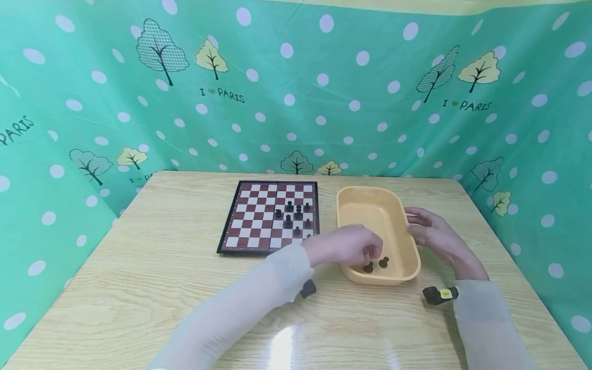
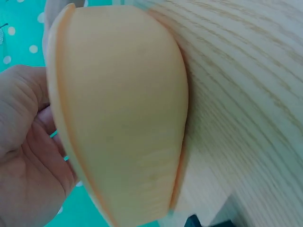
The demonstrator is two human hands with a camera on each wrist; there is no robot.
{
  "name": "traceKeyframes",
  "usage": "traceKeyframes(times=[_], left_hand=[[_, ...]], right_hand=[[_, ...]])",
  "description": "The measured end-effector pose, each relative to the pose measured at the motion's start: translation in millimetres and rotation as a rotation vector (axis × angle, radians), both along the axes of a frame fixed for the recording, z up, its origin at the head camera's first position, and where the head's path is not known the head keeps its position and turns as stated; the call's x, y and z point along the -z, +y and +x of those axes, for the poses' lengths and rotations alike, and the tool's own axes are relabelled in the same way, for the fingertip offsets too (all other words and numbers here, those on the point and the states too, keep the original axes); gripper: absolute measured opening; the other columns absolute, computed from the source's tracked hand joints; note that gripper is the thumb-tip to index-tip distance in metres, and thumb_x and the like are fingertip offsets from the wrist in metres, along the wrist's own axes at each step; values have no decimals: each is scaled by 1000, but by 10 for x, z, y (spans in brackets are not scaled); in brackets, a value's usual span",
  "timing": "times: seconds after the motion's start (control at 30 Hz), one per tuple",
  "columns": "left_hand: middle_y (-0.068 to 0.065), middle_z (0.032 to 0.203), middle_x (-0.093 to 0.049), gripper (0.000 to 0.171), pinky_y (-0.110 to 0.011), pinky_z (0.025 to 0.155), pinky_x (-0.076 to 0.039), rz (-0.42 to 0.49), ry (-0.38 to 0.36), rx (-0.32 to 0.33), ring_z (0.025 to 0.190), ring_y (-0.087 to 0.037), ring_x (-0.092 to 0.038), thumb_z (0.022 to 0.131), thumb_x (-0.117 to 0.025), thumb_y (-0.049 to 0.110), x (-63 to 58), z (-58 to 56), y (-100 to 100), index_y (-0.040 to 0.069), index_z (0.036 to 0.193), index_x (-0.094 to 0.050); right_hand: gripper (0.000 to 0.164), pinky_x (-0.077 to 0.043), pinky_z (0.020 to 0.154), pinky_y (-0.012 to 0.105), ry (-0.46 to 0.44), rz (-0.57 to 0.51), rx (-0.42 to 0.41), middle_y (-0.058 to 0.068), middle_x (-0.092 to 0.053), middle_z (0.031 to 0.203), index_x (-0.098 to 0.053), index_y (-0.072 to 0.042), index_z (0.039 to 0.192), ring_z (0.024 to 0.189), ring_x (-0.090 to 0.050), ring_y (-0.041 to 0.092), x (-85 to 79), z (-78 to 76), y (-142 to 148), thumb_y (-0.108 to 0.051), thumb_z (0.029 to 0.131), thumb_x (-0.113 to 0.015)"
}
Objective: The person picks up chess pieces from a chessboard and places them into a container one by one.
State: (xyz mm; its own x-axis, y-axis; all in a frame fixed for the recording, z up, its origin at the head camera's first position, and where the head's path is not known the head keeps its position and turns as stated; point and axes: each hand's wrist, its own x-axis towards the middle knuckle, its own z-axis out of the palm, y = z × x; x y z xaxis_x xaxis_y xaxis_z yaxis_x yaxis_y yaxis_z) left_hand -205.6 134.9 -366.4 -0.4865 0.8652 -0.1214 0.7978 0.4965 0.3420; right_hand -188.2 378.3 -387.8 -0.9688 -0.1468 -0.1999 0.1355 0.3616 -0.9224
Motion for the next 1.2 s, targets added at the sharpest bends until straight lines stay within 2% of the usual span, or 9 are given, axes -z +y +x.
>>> traceKeyframes(times=[0.17, 0.37, 0.63, 0.83, 1.2], left_hand=[[15, 87, -57, 21, -11, 74, -40, 45, -16, -10, 83, 0, -52, 78, -74, 9, -47, 1, -119, 19, 95, -66], [14, 86, -57, 13, -11, 74, -40, 126, 45, 11, 81, 0, -52, 84, -71, 14, -80, -6, -332, 16, 96, -67], [9, 102, -64, 14, -12, 85, -41, 196, 49, -5, 93, 0, -54, 89, -68, 16, -127, 25, -551, 15, 103, -67], [11, 100, -63, 17, -12, 82, -42, 194, 96, -17, 90, 0, -54, 87, -69, 15, -144, 43, -673, 16, 104, -67], [11, 101, -61, 17, -14, 86, -43, 194, 83, -57, 94, -1, -53, 89, -67, 16, -114, 39, -923, 16, 106, -66]], right_hand=[[65, -51, 83, 25, 1, 14, 4, 28, -27, 145, -15, -1, 150, 101, -55, -1, -9, -2, -6, -18, 99, -51], [66, -51, 85, 26, -9, 36, 5, 27, -27, 146, -15, -3, 151, 101, -54, -1, -22, -11, -3, -20, 99, -52], [67, -51, 86, 26, -7, 55, 0, 27, -28, 146, -15, -3, 151, 101, -53, -2, -8, -20, -6, -21, 98, -52], [67, -51, 86, 27, -7, 61, -2, 26, -28, 147, -14, -3, 151, 101, -52, -2, -15, -19, -28, -21, 99, -51], [66, -51, 85, 25, -5, 51, 0, 27, -26, 147, -14, -3, 151, 101, -53, -3, -3, 13, -24, -21, 99, -51]])
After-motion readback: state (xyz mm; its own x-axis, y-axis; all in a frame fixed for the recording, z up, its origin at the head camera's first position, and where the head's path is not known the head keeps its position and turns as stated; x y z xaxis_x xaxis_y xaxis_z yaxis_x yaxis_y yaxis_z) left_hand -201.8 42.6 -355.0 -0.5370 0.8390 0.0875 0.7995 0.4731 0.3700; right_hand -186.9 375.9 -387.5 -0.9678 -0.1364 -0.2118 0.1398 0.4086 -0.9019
